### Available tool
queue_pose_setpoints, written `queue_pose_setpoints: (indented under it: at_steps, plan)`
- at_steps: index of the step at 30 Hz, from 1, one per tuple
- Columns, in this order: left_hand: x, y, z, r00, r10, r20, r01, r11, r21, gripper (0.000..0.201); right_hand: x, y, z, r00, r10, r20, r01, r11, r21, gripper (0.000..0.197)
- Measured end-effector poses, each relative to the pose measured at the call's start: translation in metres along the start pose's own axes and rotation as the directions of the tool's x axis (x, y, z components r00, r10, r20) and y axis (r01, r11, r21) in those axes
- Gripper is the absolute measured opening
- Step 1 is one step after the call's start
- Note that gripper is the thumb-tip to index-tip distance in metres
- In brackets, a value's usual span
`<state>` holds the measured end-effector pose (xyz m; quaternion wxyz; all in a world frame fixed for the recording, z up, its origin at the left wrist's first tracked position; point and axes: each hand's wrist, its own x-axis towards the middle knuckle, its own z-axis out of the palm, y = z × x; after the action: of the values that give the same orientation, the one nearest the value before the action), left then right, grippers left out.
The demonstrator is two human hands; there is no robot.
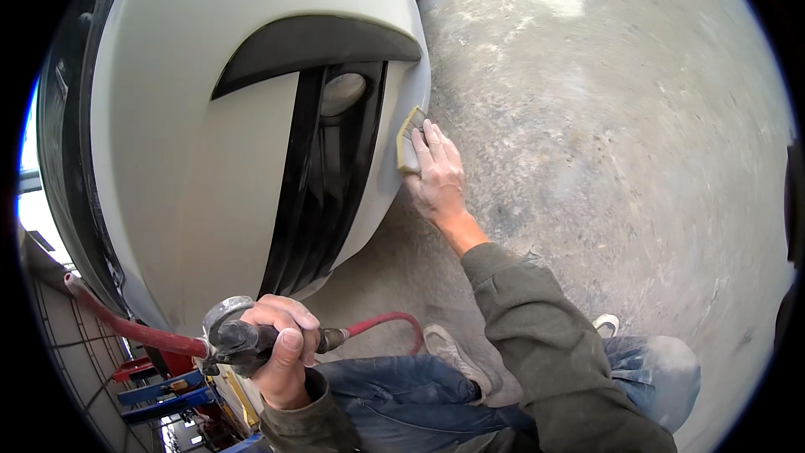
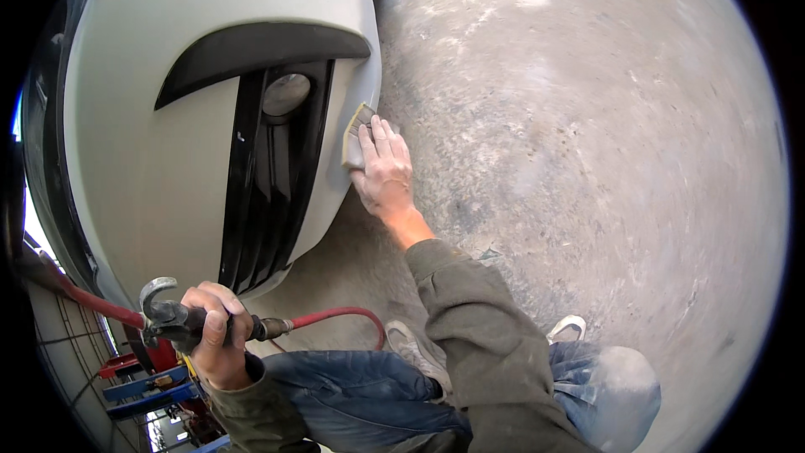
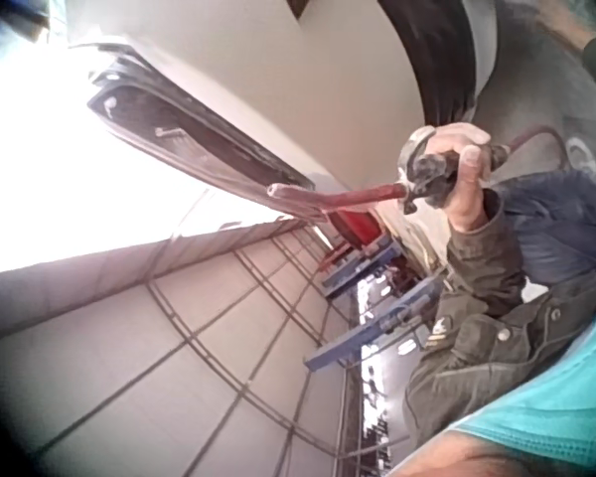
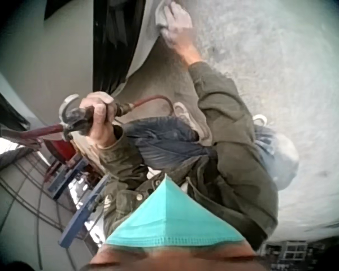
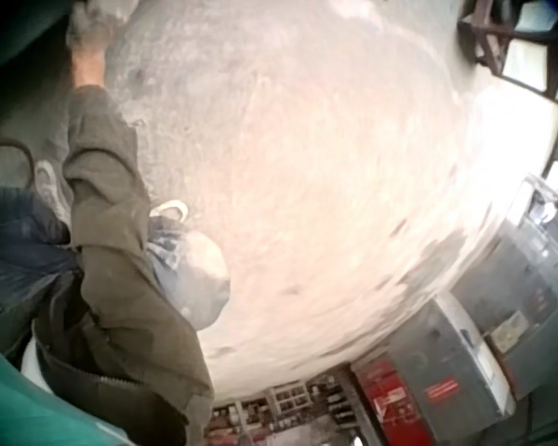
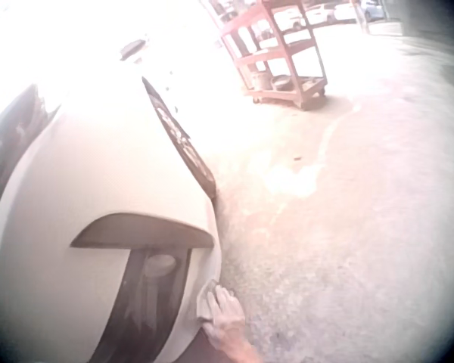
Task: The person kneels in front of a white car and uses a sanding block to smooth the surface of the front bumper. They work methodically around the lower grille area and the bumper's edge, holding an air hose in their other hand.
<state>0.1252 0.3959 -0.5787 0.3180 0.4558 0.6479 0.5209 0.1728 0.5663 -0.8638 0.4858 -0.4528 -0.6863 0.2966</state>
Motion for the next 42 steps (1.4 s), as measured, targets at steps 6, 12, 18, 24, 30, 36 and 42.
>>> queue_pose_setpoints:
  at_steps: [6,12,18,24,30,36,42]
  plan:
    - [-0.008,-0.001,0.005,0.999,0.046,0.0,-0.046,0.993,0.105,0.023,0.069,0.0,-0.062,0.958,0.286,-0.027,-0.266,0.917,0.296,0.021]
    - [0.007,-0.01,0.004,0.999,0.046,0.022,-0.048,0.994,0.097,0.022,0.109,0.015,-0.04,0.872,0.392,0.292,-0.463,0.855,0.235,0.03]
    - [0.03,-0.036,-0.001,1.0,-0.018,-0.02,0.018,1.0,0.012,0.02,0.114,0.049,0.029,0.95,0.297,0.091,-0.309,0.872,0.38,0.029]
    - [0.051,-0.062,0.0,1.0,0.027,0.013,-0.029,0.992,0.127,0.025,0.136,0.052,0.065,0.854,0.504,-0.128,-0.424,0.818,0.389,0.022]
    - [0.071,-0.085,-0.021,0.999,0.045,0.01,-0.046,0.992,0.119,0.026,0.15,0.063,0.112,0.824,0.465,-0.324,-0.336,0.861,0.382,0.018]
    - [0.088,-0.108,-0.037,0.999,-0.037,-0.038,0.04,0.997,0.06,0.026,0.154,0.08,0.149,0.822,0.438,-0.363,-0.329,0.887,0.324,0.015]
    - [0.1,-0.139,-0.03,1.0,0.01,0.015,-0.011,0.997,0.081,0.026,0.163,0.1,0.171,0.742,0.559,-0.37,-0.454,0.825,0.337,0.012]
